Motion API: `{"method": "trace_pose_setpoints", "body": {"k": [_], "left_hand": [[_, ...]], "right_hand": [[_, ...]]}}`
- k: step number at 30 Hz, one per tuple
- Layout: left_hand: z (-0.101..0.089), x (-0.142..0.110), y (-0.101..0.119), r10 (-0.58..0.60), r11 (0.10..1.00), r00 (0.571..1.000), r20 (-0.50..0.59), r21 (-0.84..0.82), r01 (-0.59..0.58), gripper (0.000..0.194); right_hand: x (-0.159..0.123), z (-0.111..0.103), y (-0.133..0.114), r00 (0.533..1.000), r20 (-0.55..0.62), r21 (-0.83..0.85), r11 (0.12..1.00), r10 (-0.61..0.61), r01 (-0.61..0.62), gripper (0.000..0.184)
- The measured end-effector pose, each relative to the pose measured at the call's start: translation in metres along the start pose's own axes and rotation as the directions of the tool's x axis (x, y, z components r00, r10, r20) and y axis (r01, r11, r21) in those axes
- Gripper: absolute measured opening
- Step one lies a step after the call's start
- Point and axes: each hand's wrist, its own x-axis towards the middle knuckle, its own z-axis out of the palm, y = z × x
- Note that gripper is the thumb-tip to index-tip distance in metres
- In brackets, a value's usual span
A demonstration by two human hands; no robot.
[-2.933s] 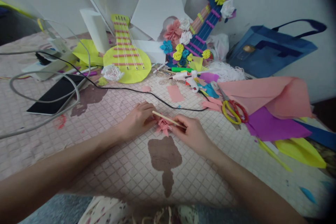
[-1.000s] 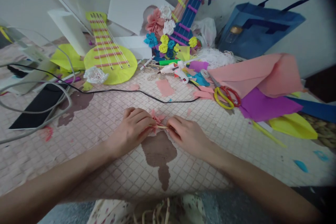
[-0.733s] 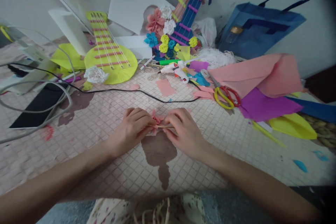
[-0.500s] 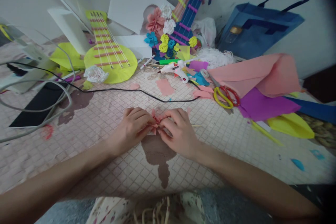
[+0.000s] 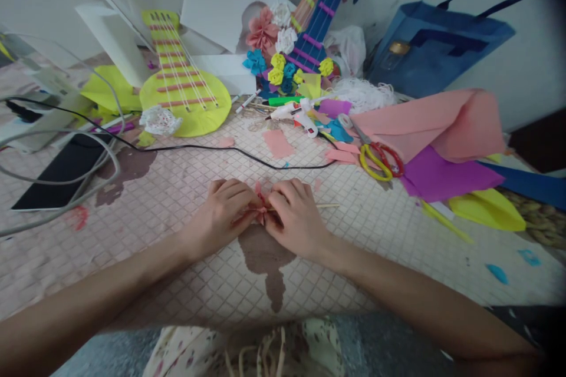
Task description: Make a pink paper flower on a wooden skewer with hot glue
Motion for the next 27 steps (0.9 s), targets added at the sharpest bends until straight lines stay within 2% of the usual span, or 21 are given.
{"method": "trace_pose_setpoints", "body": {"k": [18, 27], "left_hand": [[-0.0006, -0.0021, -0.0019, 0.015, 0.998, 1.0, 0.002, 0.057, -0.015, 0.006], [-0.0007, -0.0007, 0.0018, 0.016, 0.995, 1.0, 0.016, 0.101, -0.018, 0.01]], "right_hand": [[-0.0024, -0.0033, 0.0049, 0.999, 0.044, 0.015, 1.0, -0.007, 0.006, 0.004], [-0.0046, -0.0043, 0.0064, 0.996, 0.087, 0.036, 0.999, -0.032, 0.029, 0.009]]}}
